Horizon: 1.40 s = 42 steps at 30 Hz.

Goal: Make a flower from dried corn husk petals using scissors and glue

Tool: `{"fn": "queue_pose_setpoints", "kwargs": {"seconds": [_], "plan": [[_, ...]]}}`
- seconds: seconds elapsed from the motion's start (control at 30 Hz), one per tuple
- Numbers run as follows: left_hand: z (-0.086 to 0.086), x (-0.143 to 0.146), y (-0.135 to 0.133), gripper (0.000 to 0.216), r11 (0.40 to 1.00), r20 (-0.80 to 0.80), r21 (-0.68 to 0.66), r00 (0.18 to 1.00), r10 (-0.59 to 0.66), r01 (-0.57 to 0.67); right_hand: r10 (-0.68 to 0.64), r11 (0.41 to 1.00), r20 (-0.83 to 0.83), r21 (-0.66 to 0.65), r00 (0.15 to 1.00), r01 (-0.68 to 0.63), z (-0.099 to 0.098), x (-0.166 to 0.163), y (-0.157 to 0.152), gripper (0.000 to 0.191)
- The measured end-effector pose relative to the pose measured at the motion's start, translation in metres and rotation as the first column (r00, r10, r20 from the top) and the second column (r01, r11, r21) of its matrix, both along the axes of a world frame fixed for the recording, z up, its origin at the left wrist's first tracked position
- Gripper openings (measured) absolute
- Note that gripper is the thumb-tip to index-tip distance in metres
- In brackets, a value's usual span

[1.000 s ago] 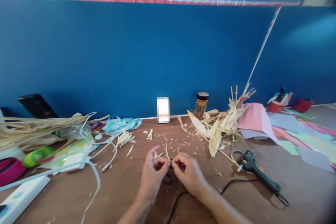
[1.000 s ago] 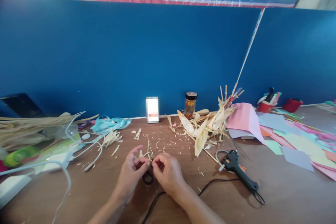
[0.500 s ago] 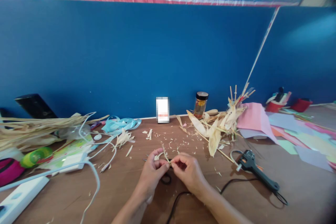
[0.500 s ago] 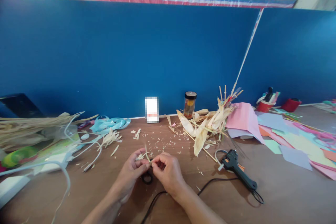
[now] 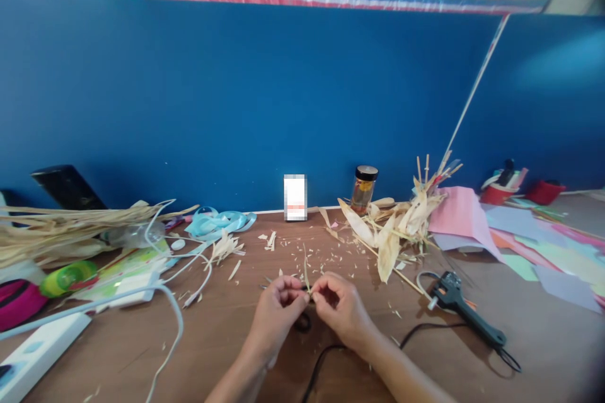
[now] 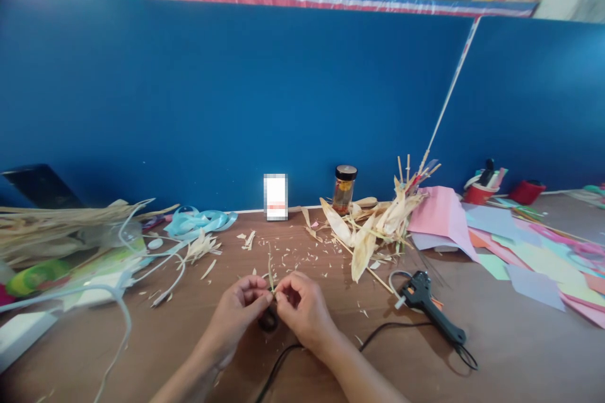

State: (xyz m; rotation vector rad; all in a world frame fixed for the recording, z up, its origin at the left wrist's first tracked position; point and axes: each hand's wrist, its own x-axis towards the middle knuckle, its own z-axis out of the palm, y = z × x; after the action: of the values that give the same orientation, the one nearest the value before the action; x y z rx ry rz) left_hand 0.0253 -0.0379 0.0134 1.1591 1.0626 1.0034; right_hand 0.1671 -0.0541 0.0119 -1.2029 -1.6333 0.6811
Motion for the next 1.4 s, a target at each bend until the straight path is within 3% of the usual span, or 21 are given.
{"fn": "queue_pose_setpoints", "kwargs": {"seconds": [0.17, 0.27, 0.5, 0.6, 0.77, 0.9, 1.0, 1.17, 1.27, 1.4], "plan": [[-0.005, 0.003, -0.005, 0.017, 0.971, -0.225, 0.235, 0.969, 0.098, -0.043, -0.018, 0.995, -0.061, -0.101, 0.998, 0.012, -0.003, 0.000, 0.002, 0.010], [-0.006, 0.004, -0.007, 0.018, 0.955, -0.265, 0.294, 0.956, 0.129, -0.048, -0.028, 0.995, -0.060, -0.099, 0.998, 0.022, -0.005, 0.000, 0.002, 0.012], [0.000, 0.003, -0.005, 0.023, 0.972, -0.206, 0.233, 0.978, 0.021, 0.028, -0.048, 0.999, 0.004, 0.003, 0.999, 0.048, -0.003, -0.001, 0.000, 0.012], [-0.001, 0.002, -0.003, 0.020, 0.975, -0.205, 0.222, 0.978, 0.035, 0.012, -0.048, 0.999, 0.033, 0.026, 0.998, 0.047, -0.003, -0.002, -0.001, 0.013], [-0.002, 0.005, -0.006, 0.015, 0.964, -0.247, 0.263, 0.965, 0.094, -0.026, -0.048, 0.994, -0.078, -0.102, 0.996, 0.040, -0.006, -0.002, 0.001, 0.013], [-0.001, 0.006, -0.011, 0.007, 0.930, -0.268, 0.367, 0.960, 0.078, 0.026, -0.002, 0.977, -0.213, -0.210, 0.977, -0.044, -0.009, -0.001, 0.004, 0.015], [-0.002, 0.007, -0.010, 0.008, 0.919, -0.285, 0.389, 0.957, 0.057, 0.061, 0.011, 0.977, -0.207, -0.207, 0.978, -0.054, -0.009, 0.001, 0.004, 0.014], [-0.005, 0.006, -0.008, 0.017, 0.946, -0.284, 0.310, 0.959, 0.001, 0.091, 0.015, 0.982, -0.204, -0.179, 0.979, -0.052, -0.006, 0.004, 0.004, 0.015], [-0.005, 0.005, -0.009, 0.013, 0.948, -0.230, 0.311, 0.973, 0.011, 0.062, 0.010, 0.983, -0.217, -0.176, 0.976, -0.049, -0.007, 0.004, 0.005, 0.016], [-0.004, 0.006, -0.011, 0.005, 0.956, -0.017, 0.290, 0.999, -0.030, 0.034, 0.006, 0.981, -0.230, -0.189, 0.973, -0.051, -0.009, 0.003, 0.006, 0.016]]}}
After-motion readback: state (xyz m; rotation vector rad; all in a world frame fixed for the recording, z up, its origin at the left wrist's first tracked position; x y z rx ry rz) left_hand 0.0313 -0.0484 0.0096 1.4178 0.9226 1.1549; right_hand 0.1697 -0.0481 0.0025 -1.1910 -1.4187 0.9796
